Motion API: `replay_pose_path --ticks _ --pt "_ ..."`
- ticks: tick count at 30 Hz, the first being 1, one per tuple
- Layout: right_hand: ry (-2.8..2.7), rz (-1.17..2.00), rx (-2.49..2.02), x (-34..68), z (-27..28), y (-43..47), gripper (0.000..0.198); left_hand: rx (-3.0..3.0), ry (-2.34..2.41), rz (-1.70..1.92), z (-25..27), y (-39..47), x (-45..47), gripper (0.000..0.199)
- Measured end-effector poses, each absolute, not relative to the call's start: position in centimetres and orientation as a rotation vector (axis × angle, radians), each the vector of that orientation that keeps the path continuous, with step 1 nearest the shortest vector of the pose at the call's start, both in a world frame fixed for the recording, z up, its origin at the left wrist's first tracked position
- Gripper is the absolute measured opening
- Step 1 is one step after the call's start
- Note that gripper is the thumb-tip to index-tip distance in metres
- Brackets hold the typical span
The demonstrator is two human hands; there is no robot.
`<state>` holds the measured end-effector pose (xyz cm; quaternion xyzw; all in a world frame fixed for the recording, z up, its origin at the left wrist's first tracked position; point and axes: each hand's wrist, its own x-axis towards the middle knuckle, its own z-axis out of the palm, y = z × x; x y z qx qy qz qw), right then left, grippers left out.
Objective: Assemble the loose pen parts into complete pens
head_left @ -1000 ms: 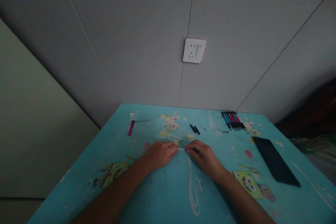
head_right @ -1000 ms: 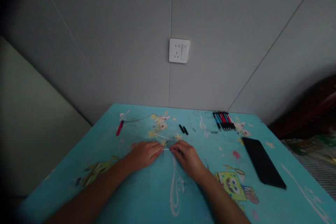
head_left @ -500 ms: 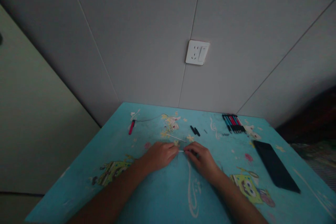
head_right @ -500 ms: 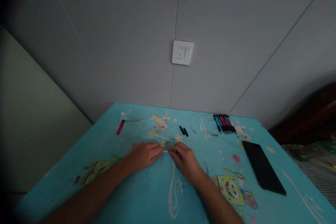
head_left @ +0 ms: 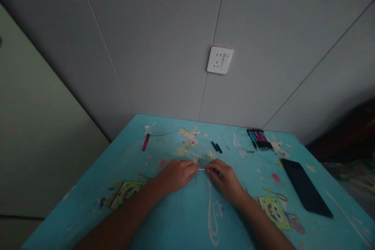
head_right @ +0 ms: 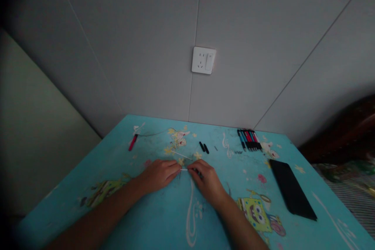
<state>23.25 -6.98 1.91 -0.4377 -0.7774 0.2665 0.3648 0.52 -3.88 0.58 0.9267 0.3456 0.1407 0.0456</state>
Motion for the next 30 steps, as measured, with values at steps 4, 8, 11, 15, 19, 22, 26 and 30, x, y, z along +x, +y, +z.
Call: replay_pose_path --ticks 4,8,11,15,19,22,26,30 --pt "-1.983 0.688 -1.161 23.6 2.0 -6.9 0.019 2.832 1.069 0.438 0.6 -3.8 0.5 0.023" --pt "-1.984 0.687 -1.161 23.8 1.8 -6.9 0.019 2.827 1.091 0.425 1.0 -3.8 0.5 0.023" --pt "-1.996 0.700 -1.133 23.6 1.7 -6.9 0.020 2.829 1.077 0.414 1.1 -3.9 0.6 0.023" --pt "-1.987 0.710 -1.142 23.2 1.2 -6.9 0.019 2.832 1.063 0.430 1.0 -4.0 0.6 0.025" --pt "-1.945 0.728 -1.189 22.5 0.4 -7.0 0.025 2.825 1.002 0.448 0.5 -4.1 0.7 0.027" --pt "-1.992 0.770 -1.169 21.8 0.2 -7.1 0.026 2.810 0.941 0.498 0.0 -4.2 0.8 0.027" --pt "-1.996 0.627 -1.208 22.8 0.3 -6.2 0.027 2.778 0.937 0.531 -0.4 -3.9 0.9 0.030" --pt "-1.883 0.239 -1.490 26.0 0.0 -4.2 0.026 2.742 0.977 0.513 -0.2 -3.8 1.0 0.030"
